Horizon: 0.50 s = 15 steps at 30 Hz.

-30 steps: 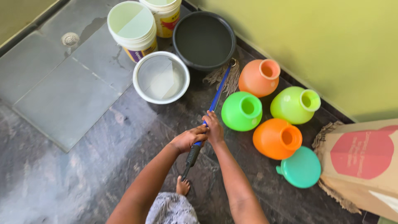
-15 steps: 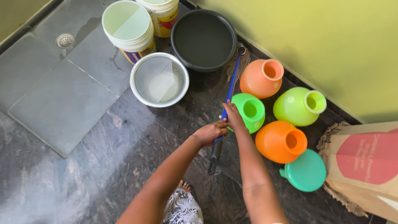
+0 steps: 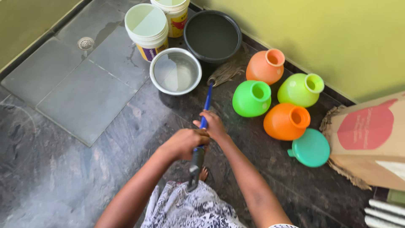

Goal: The person dips a mop into a bucket of water, wrings it out, and proceeds to mop a dark tiled floor. They move around various items, including colorful plastic vases and buckets, to clean the entire area.

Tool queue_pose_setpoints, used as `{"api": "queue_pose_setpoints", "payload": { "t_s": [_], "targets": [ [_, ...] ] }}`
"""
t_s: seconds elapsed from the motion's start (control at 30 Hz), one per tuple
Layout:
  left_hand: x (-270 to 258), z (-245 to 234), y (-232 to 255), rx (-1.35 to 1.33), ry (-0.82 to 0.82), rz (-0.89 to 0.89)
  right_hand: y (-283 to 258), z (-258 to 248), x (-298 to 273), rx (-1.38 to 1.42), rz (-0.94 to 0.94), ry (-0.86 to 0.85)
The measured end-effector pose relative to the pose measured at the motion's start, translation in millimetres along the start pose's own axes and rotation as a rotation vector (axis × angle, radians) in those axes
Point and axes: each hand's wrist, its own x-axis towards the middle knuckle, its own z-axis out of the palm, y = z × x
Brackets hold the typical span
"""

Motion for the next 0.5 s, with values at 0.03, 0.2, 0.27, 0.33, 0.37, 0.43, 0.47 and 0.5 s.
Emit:
{"api": "queue_pose_setpoints", "payload": {
  "t_s": [0.03,0.2,0.27,0.33,0.37,0.43,0.47,0.5],
  "targets": [
    [-20,-12,16,-0.018,0.029,-0.013,-26,2,-7,0.015,-0.046,0.01],
    [-121,-66,66,0.116,0.299,-0.087,-150,26,-28,0.063,-0.149,0.001],
    [-148,-80,67,0.144,0.464,-0.07,-190,43,-27,0.099,-0.142,-0.016],
    [-167,-88,62,-0.006,0.643,-0.1,-216,61,-23,0.19,-0.108,-0.072],
    [-177,-87,60,-0.062,0.713,-0.098,-223,70,-21,0.246,-0.119,-0.087],
    [-196,-83,51,-0.177,0.844,-0.101,-232,94,-25,0.33,-0.102,-0.146],
    [-203,-79,45,-0.187,0.901,-0.105,-232,103,-26,0.347,-0.085,-0.188],
    [-210,-72,40,-0.198,0.957,-0.109,-227,109,-27,0.364,-0.068,-0.23]
  ]
}}
